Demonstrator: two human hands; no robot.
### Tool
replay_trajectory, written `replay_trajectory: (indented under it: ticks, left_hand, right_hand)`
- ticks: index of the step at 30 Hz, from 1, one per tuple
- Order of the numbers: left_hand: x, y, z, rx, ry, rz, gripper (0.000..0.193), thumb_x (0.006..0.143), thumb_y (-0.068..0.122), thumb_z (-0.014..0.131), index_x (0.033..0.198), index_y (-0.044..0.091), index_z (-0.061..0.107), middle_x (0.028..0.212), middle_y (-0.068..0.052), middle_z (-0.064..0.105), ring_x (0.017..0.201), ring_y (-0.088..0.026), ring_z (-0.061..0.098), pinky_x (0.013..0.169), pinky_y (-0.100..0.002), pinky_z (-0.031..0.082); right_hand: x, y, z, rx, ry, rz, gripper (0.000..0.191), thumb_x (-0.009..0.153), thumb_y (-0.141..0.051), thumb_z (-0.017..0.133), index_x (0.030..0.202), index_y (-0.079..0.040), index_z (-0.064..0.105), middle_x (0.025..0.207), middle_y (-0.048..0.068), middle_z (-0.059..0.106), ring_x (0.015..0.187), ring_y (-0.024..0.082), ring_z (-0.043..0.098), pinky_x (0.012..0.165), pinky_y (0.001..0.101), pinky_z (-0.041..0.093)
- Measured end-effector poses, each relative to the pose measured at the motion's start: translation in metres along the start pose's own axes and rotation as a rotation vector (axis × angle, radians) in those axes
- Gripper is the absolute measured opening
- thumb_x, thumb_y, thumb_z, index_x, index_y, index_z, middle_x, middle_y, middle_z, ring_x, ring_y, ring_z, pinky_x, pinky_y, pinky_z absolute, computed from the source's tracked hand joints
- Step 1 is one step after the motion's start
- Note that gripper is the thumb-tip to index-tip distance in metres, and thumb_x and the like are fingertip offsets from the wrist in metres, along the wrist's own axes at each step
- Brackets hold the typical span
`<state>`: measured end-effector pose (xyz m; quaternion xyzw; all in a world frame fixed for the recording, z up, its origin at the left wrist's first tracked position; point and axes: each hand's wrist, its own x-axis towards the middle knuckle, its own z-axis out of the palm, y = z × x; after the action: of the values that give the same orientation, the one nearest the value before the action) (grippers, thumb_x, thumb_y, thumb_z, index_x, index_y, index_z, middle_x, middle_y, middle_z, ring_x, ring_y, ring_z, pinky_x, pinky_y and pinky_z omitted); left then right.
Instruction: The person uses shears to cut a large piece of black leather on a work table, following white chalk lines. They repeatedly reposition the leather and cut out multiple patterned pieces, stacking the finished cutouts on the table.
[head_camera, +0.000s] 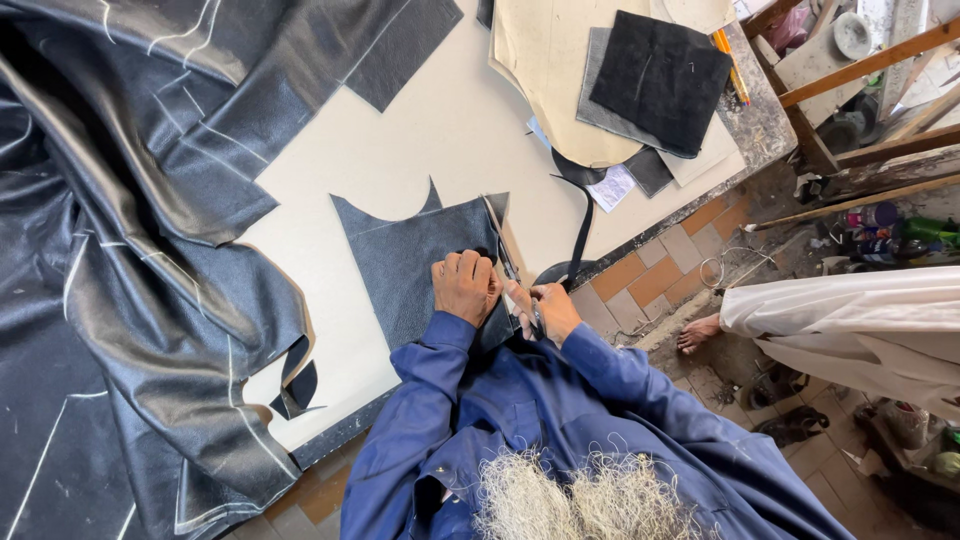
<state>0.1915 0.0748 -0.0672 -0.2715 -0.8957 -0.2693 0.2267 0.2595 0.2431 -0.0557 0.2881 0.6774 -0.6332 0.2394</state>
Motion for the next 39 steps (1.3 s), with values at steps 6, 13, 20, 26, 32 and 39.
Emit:
replay_trajectory:
  ticks: [6, 13, 20, 26, 32, 39]
  left_hand:
    - [0.001, 0.000, -0.001, -0.013, -0.006, -0.010, 0.017, 0.080, 0.016, 0.073, 0.081, 0.012, 0.056, 0.089, -0.004, 0.053, 0.086, -0.025, 0.054, 0.074, -0.042, 0.041]
    - [-0.004, -0.004, 0.005, -0.006, -0.003, -0.007, 0.017, 0.081, 0.017, 0.073, 0.084, 0.012, 0.057, 0.090, -0.004, 0.053, 0.088, -0.025, 0.054, 0.077, -0.042, 0.042]
    - [0.004, 0.002, -0.006, -0.017, -0.072, -0.106, 0.027, 0.078, 0.030, 0.077, 0.089, 0.011, 0.060, 0.093, -0.006, 0.056, 0.085, -0.027, 0.054, 0.073, -0.044, 0.040]
    - [0.029, 0.016, 0.014, 0.107, -0.025, -0.399, 0.046, 0.075, 0.040, 0.078, 0.094, 0.003, 0.059, 0.092, -0.012, 0.055, 0.080, -0.032, 0.056, 0.063, -0.045, 0.047]
    - [0.027, 0.033, 0.038, 0.054, 0.061, -0.458, 0.017, 0.079, 0.011, 0.073, 0.093, 0.008, 0.063, 0.093, -0.009, 0.060, 0.086, -0.031, 0.060, 0.074, -0.043, 0.052]
    - [0.000, 0.076, 0.041, -0.261, 0.114, -0.314, 0.019, 0.074, 0.010, 0.074, 0.091, 0.006, 0.068, 0.089, -0.008, 0.065, 0.081, -0.029, 0.061, 0.074, -0.042, 0.050]
  right_hand:
    - [0.011, 0.000, 0.001, 0.109, -0.042, 0.008, 0.058, 0.090, -0.058, 0.068, 0.076, -0.002, 0.062, 0.055, 0.003, 0.057, 0.041, 0.013, 0.055, 0.043, 0.0265, 0.047]
    - [0.014, 0.011, 0.007, 0.084, -0.083, -0.016, 0.057, 0.092, -0.057, 0.067, 0.079, -0.001, 0.061, 0.057, 0.005, 0.056, 0.043, 0.015, 0.055, 0.042, 0.0280, 0.045]
    - [0.014, 0.000, -0.021, 0.130, -0.052, -0.025, 0.049, 0.094, -0.045, 0.067, 0.081, 0.002, 0.063, 0.056, 0.007, 0.057, 0.043, 0.017, 0.056, 0.041, 0.0300, 0.045]
    - [0.022, -0.022, -0.103, -0.075, 0.026, 0.003, 0.043, 0.091, -0.040, 0.073, 0.081, 0.001, 0.063, 0.058, 0.005, 0.057, 0.045, 0.016, 0.056, 0.040, 0.0313, 0.045]
    - [0.046, -0.042, -0.188, -0.483, -0.288, -0.021, 0.049, 0.089, -0.046, 0.074, 0.076, 0.000, 0.062, 0.057, 0.005, 0.057, 0.048, 0.014, 0.057, 0.043, 0.0295, 0.047]
    - [0.080, -0.071, -0.229, -0.865, -0.618, 0.009, 0.063, 0.082, -0.068, 0.062, 0.072, -0.006, 0.066, 0.057, 0.004, 0.061, 0.050, 0.014, 0.061, 0.045, 0.0308, 0.050]
